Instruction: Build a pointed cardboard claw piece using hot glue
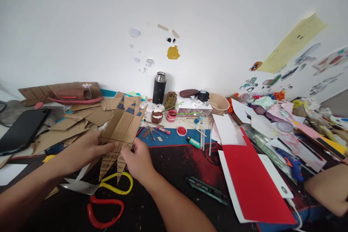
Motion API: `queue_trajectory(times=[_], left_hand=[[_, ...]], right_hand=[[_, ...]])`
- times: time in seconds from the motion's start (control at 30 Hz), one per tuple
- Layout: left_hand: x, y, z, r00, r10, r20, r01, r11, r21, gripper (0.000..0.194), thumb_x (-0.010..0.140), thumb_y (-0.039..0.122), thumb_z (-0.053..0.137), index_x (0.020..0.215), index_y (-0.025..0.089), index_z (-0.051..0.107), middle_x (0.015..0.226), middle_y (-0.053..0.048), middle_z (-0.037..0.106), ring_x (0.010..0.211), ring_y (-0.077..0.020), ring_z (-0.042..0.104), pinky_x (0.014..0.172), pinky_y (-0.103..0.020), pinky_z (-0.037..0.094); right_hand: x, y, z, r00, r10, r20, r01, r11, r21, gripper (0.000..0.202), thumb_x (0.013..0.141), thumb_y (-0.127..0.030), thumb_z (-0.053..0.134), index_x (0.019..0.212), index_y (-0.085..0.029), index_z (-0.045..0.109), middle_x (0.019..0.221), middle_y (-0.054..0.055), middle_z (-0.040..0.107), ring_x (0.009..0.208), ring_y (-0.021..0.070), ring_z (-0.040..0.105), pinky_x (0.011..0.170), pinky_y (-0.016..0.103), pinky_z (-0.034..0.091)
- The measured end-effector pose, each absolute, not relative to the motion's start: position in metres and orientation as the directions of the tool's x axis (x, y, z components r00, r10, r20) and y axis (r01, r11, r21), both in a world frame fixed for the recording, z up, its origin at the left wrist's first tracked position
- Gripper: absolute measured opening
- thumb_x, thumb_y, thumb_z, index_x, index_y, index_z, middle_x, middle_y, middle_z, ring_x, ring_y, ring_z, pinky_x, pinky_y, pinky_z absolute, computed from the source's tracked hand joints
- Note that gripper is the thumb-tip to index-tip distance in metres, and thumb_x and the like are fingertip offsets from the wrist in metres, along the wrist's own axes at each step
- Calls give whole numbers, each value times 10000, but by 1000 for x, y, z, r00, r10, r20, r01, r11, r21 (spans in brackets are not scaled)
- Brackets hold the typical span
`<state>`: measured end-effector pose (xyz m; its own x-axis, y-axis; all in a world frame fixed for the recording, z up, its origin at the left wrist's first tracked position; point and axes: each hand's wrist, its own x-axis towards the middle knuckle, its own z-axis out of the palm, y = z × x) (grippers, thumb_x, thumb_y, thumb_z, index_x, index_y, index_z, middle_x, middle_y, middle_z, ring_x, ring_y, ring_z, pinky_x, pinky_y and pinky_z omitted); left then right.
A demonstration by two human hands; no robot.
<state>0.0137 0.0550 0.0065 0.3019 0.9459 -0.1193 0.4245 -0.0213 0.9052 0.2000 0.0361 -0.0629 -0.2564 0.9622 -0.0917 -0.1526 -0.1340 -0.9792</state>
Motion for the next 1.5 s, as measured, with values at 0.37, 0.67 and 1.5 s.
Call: queue_trajectory(times=[0.37, 0.67, 1.5], left_hand=[[14, 55, 3, 312, 941, -130, 391, -3, 920, 400, 810, 553, 788, 1069, 256, 860, 1132, -76, 904, 1082, -415, 810, 988, -481, 642], [12, 56, 1, 332, 933, -136, 398, -8, 917, 457, 831, 602, 806, 1109, 242, 847, 1160, -87, 897, 1085, -394, 808, 971, -444, 648], [8, 58, -1, 376, 913, -154, 459, -39, 887, 557, 878, 678, 737, 1164, 210, 836, 1184, -90, 890, 1131, -385, 803, 995, -415, 649]], right_hand=[[199, 37, -62, -252, 966, -63, -154, -105, -983, 192, 919, -406, 717, 1004, -235, 725, 834, -3, 710, 787, 212, 655, 744, 319, 564], [199, 36, -65, -253, 961, -112, -138, -151, -979, 176, 931, -419, 731, 969, -247, 714, 686, -45, 574, 639, 181, 568, 584, 277, 506], [201, 39, -67, -263, 958, -110, -149, -153, -977, 262, 947, -479, 729, 1036, -235, 760, 655, -45, 565, 633, 182, 560, 597, 275, 483]])
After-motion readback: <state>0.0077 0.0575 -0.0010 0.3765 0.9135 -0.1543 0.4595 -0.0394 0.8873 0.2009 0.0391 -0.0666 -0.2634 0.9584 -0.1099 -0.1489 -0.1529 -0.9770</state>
